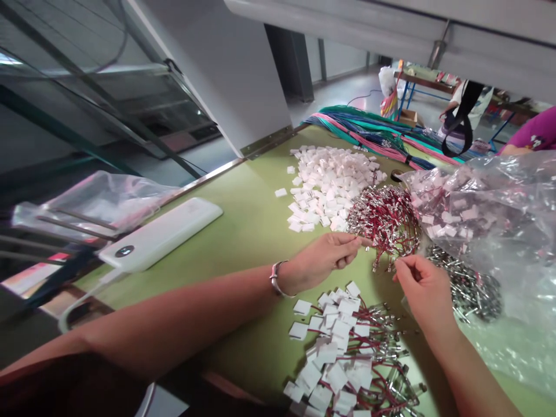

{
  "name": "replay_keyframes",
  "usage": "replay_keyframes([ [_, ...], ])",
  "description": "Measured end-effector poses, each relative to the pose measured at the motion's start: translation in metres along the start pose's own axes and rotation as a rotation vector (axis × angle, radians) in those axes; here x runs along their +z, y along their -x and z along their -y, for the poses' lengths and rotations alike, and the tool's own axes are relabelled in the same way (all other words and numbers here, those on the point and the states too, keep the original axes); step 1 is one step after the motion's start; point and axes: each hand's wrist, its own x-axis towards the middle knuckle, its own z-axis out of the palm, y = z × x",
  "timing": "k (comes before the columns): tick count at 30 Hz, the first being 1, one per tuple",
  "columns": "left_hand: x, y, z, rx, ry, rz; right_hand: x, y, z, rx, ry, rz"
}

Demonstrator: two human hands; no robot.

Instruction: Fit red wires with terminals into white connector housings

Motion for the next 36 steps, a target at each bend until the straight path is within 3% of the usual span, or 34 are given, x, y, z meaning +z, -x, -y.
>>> replay_keyframes([
  [4,0.009,0.002,0.004,0.088,0.078,0.032,0.019,0.013,0.006,0.041,-0.078,0.16],
  [8,0.016,0.005,0.007,0.036,0.24,0.051,0.031,0.023,0.016,-0.191,0.006,0.275],
  [12,0.006,0.003,0.0,0.04,0.2,0.005,0.005,0.01,0.02,-0.44,0.188,0.236],
  [15,-0.006,-0.003,-0.004,0.024,0.053,-0.052,-0.038,-0.013,0.01,-0.327,0.508,0.151],
  [18,-0.011,-0.007,-0.003,0.014,-0.119,-0.053,-0.07,-0.033,-0.007,-0.075,0.878,0.224],
  [20,-0.011,-0.008,0.0,0.018,-0.199,-0.002,-0.075,-0.042,-0.019,-0.002,1.044,0.255],
  [24,-0.007,-0.007,0.003,0.041,-0.276,0.056,-0.057,-0.046,-0.027,0.023,1.227,0.261],
  [27,-0.007,-0.005,0.002,0.066,-0.329,0.071,-0.049,-0.044,-0.022,-0.004,1.272,0.297],
  [31,-0.005,-0.004,0.0,0.109,-0.444,0.092,-0.053,-0.042,-0.02,-0.089,1.246,0.338],
  [36,0.001,-0.002,-0.001,0.013,-0.453,0.131,-0.053,-0.035,-0.024,-0.296,0.97,0.233],
])
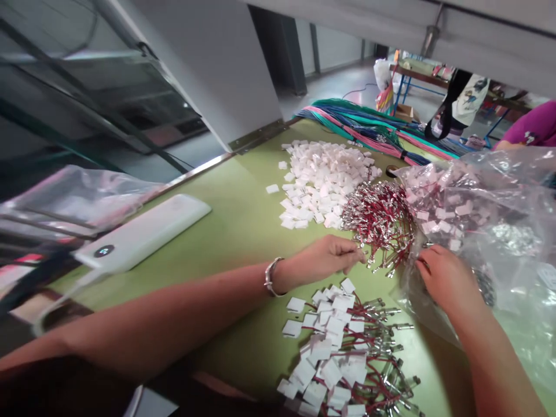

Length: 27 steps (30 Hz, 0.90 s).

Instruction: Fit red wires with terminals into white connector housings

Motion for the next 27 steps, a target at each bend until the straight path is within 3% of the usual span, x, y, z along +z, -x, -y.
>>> replay_keyframes([
  [6,0.006,0.002,0.0,0.028,0.061,0.015,0.011,0.011,0.05,-0.148,-0.568,-0.243],
  [10,0.008,0.002,0.001,0.073,0.069,0.01,0.017,0.014,0.074,-0.245,-0.628,-0.347],
  [16,0.005,0.003,-0.001,0.084,0.063,0.023,0.018,0.014,0.075,-0.231,-0.678,-0.411],
  [22,0.003,0.005,-0.001,0.156,-0.072,0.006,0.015,0.012,0.072,-0.269,-0.718,-0.332],
  [27,0.0,0.012,-0.001,0.371,-0.601,-0.003,0.012,0.016,0.073,-0.222,-0.794,-0.112],
])
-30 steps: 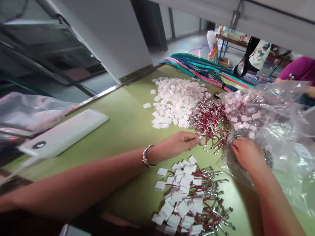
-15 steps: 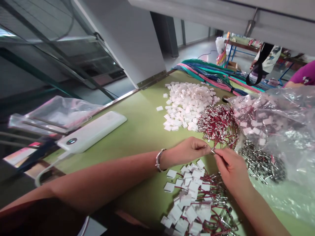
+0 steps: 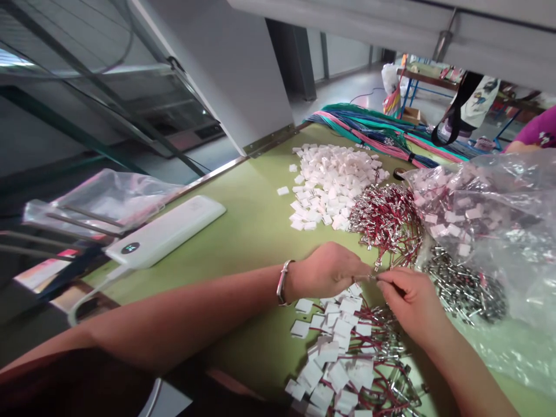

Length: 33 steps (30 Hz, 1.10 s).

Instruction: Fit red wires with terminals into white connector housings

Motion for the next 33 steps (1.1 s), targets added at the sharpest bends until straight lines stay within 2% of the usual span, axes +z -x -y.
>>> replay_keyframes([
  [2,0.0,0.001,-0.001,0.044,-0.141,0.041,0.002,0.001,0.002,0.087,-0.022,0.02],
  [4,-0.001,0.0,-0.002,0.041,-0.172,0.063,0.001,0.001,0.002,0.126,-0.012,-0.004],
  [9,-0.01,-0.004,0.004,-0.053,-0.018,-0.024,-0.022,-0.004,-0.01,0.111,0.101,-0.034],
  [13,-0.009,-0.006,0.011,-0.134,0.068,-0.051,-0.035,-0.004,-0.022,0.113,0.228,0.05],
  [17,0.004,-0.005,0.003,-0.179,0.228,-0.065,-0.015,0.0,-0.016,-0.008,0.392,0.06],
  [19,0.007,-0.004,-0.003,-0.14,0.284,-0.068,-0.001,0.002,-0.009,-0.045,0.392,0.067],
  [21,0.004,-0.003,-0.005,-0.129,0.298,-0.082,0.007,0.005,-0.004,-0.061,0.343,0.041],
  [24,-0.016,-0.003,0.011,-0.274,0.177,-0.214,0.005,0.006,-0.006,0.0,0.296,-0.097],
  [26,-0.03,-0.003,0.03,-0.415,-0.042,-0.336,-0.001,0.005,-0.01,0.094,0.28,-0.132],
  [28,-0.04,-0.004,0.049,-0.474,-0.219,-0.322,-0.004,0.004,-0.015,0.146,0.257,-0.111],
  [30,-0.042,-0.004,0.061,-0.467,-0.292,-0.272,-0.004,0.003,-0.019,0.143,0.225,-0.081],
  [33,-0.038,-0.005,0.066,-0.409,-0.333,-0.188,0.001,0.003,-0.02,0.135,0.196,-0.084],
])
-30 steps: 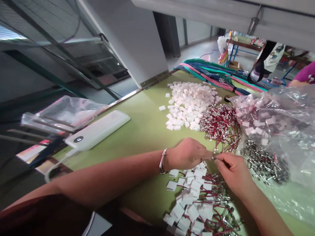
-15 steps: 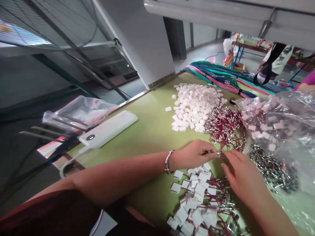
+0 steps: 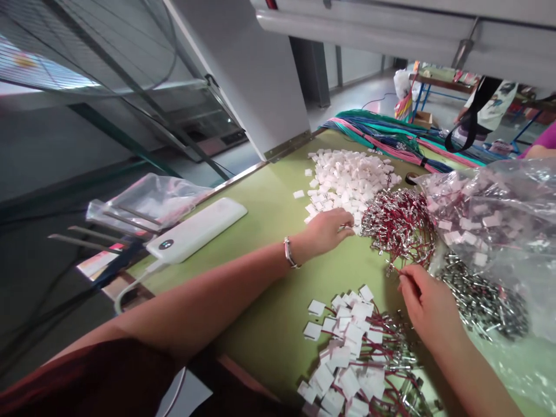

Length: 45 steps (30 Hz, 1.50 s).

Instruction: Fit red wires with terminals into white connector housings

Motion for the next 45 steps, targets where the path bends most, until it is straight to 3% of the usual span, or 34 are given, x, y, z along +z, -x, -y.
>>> replay_keyframes([
  [4,0.005,0.001,-0.003,0.016,-0.073,0.065,0.002,0.0,0.003,0.052,-0.02,-0.012],
  [7,0.003,0.0,-0.001,0.041,0.009,0.026,0.001,-0.001,0.004,0.067,-0.042,-0.01],
  [9,-0.003,-0.001,0.001,0.032,0.139,-0.043,0.0,-0.001,0.003,0.06,-0.052,-0.013],
  [12,-0.021,-0.001,0.004,-0.098,0.318,-0.159,0.0,-0.001,-0.001,0.048,-0.059,-0.026],
  [16,-0.037,0.003,0.008,-0.175,0.243,-0.069,0.001,0.0,-0.003,0.029,-0.048,-0.064],
  [19,-0.03,0.005,0.005,-0.153,0.046,0.011,0.002,0.001,-0.003,0.008,-0.043,-0.062],
  [23,-0.007,0.006,-0.004,-0.111,-0.162,0.089,0.003,0.0,-0.004,-0.03,-0.039,-0.059],
  [26,0.002,0.005,-0.006,-0.096,-0.171,0.109,0.003,-0.001,-0.005,-0.064,-0.047,-0.064],
  [29,-0.002,0.004,-0.003,-0.069,-0.102,0.092,0.002,-0.001,-0.004,-0.064,-0.037,-0.069],
  [32,-0.011,0.005,-0.005,-0.023,0.068,0.04,0.002,-0.001,-0.001,-0.051,-0.015,-0.095],
  [34,-0.013,0.009,-0.013,0.001,0.327,0.054,0.001,0.0,0.002,-0.065,-0.009,-0.132],
  [39,0.0,0.021,-0.043,-0.007,0.912,0.275,-0.001,0.001,0.008,-0.174,0.012,-0.191],
  [42,0.009,0.025,-0.053,-0.019,1.091,0.385,0.0,0.002,0.006,-0.252,0.025,-0.218],
  [45,0.013,0.026,-0.053,-0.012,1.189,0.417,0.001,0.001,0.004,-0.279,0.048,-0.2],
])
